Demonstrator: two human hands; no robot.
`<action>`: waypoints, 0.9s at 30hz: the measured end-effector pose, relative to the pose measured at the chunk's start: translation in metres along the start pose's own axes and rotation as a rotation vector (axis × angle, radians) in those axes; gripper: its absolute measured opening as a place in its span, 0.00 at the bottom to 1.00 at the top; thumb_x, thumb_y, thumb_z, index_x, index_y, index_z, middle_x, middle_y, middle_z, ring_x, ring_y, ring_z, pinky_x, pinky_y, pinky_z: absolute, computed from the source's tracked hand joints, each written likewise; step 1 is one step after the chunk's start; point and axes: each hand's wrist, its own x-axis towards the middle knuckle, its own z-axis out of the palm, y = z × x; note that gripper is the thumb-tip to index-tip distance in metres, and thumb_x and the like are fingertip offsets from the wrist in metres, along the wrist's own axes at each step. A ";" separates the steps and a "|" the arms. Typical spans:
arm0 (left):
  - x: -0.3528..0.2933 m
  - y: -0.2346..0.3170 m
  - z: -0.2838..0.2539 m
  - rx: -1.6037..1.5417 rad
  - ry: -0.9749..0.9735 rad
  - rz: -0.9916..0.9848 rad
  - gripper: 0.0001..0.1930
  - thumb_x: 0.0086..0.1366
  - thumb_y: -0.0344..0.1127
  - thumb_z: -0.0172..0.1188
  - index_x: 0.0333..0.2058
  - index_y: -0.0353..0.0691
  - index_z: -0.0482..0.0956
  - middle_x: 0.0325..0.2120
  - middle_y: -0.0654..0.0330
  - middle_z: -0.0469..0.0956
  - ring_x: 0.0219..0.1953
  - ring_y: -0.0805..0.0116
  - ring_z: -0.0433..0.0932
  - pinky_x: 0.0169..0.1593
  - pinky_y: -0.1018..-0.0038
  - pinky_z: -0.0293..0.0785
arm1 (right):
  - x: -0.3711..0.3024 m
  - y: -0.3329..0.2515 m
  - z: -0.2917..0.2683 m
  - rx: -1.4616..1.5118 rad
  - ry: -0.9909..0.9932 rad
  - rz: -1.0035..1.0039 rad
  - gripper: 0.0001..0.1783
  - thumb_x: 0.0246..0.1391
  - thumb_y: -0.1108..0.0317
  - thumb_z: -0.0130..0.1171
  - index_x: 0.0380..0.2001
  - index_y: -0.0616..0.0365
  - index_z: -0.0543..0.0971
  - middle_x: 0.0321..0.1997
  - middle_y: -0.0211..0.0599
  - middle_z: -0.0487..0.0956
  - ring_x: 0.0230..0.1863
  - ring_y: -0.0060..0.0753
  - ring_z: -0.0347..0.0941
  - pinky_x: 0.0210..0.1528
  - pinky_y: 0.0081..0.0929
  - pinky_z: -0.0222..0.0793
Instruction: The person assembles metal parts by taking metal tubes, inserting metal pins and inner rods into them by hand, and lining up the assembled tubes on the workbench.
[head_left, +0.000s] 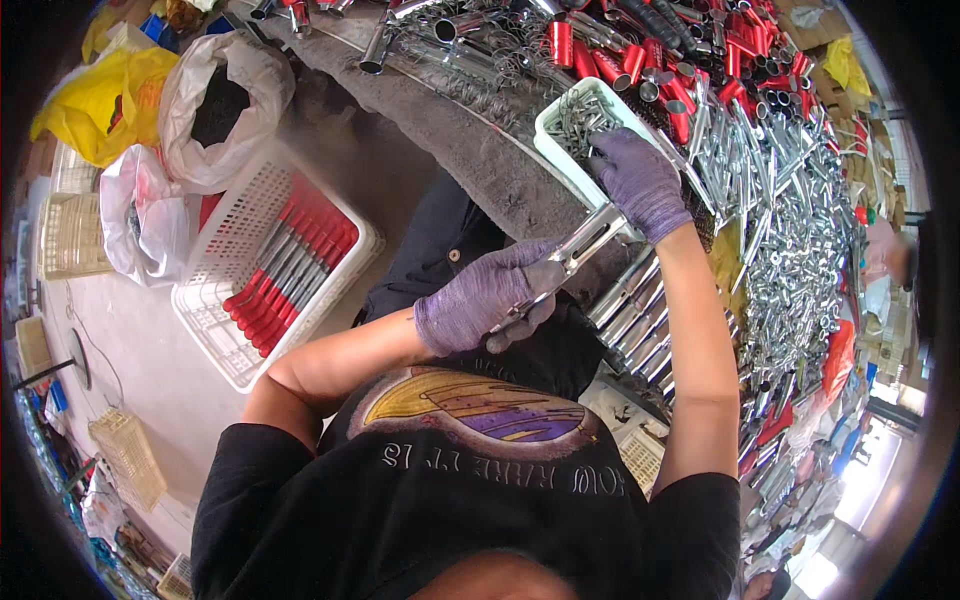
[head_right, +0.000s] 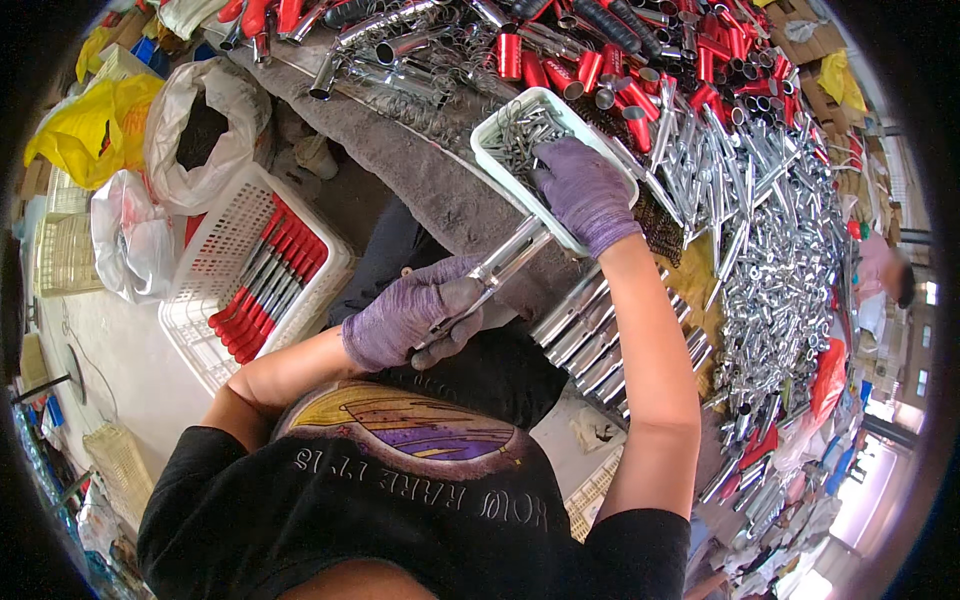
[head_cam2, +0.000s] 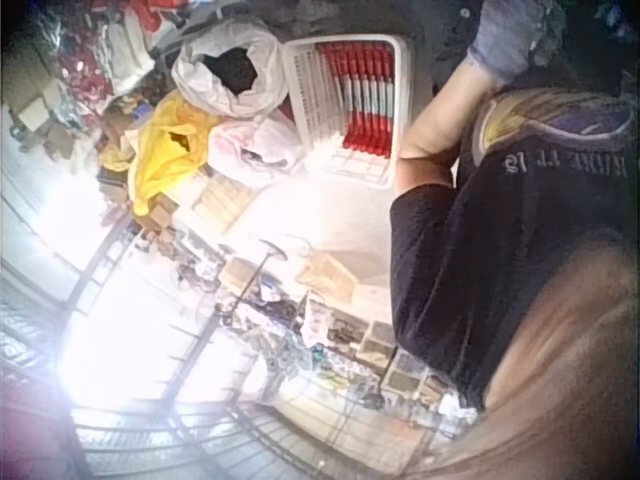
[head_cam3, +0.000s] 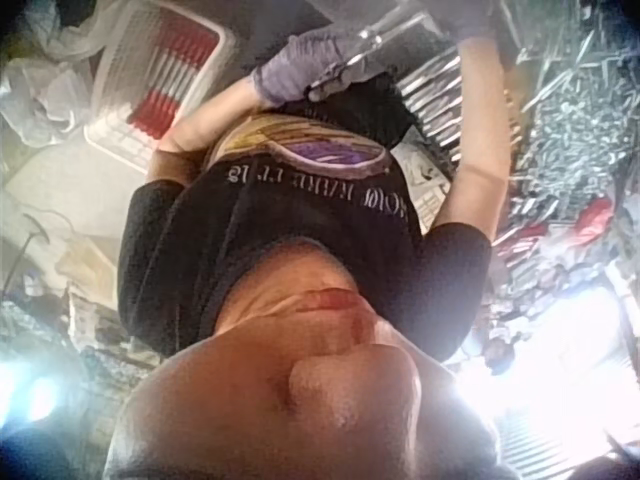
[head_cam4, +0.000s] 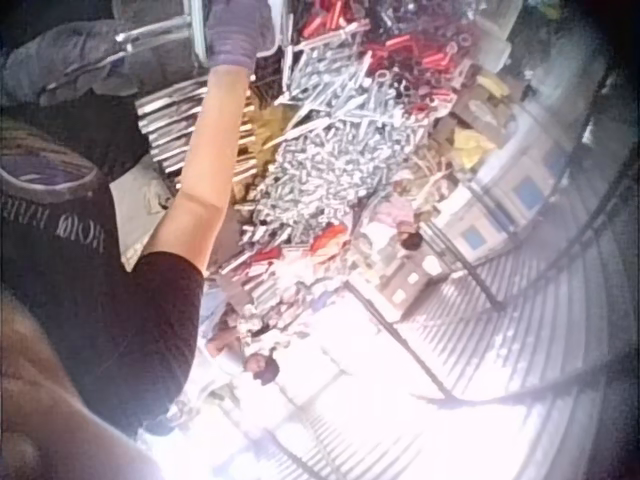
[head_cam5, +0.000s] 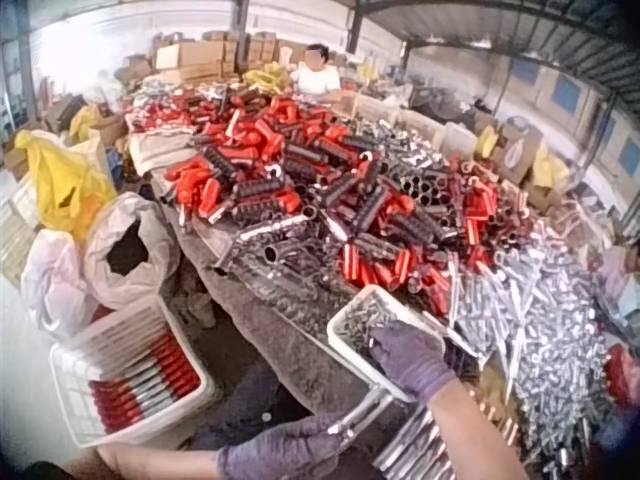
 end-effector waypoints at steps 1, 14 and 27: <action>0.002 0.000 -0.001 -0.015 -0.002 -0.015 0.25 0.64 0.53 0.52 0.50 0.40 0.67 0.20 0.63 0.70 0.10 0.78 0.65 0.11 0.85 0.57 | 0.001 -0.005 -0.004 -0.002 -0.001 0.009 0.17 0.51 0.61 0.56 0.45 0.51 0.76 0.48 0.40 0.75 0.49 0.44 0.72 0.50 0.37 0.66; 0.006 0.001 -0.003 -0.024 0.024 0.012 0.21 0.65 0.51 0.51 0.49 0.43 0.69 0.19 0.66 0.69 0.11 0.81 0.64 0.12 0.86 0.57 | -0.079 -0.070 -0.076 0.366 0.177 -0.073 0.08 0.49 0.63 0.57 0.27 0.57 0.77 0.29 0.39 0.77 0.33 0.42 0.76 0.37 0.33 0.70; 0.007 -0.008 0.010 0.094 0.093 -0.028 0.24 0.65 0.51 0.53 0.51 0.39 0.68 0.20 0.67 0.69 0.12 0.82 0.64 0.12 0.87 0.58 | -0.105 -0.090 -0.060 -0.267 0.024 -0.228 0.11 0.41 0.64 0.56 0.30 0.55 0.74 0.34 0.38 0.74 0.37 0.41 0.74 0.34 0.38 0.71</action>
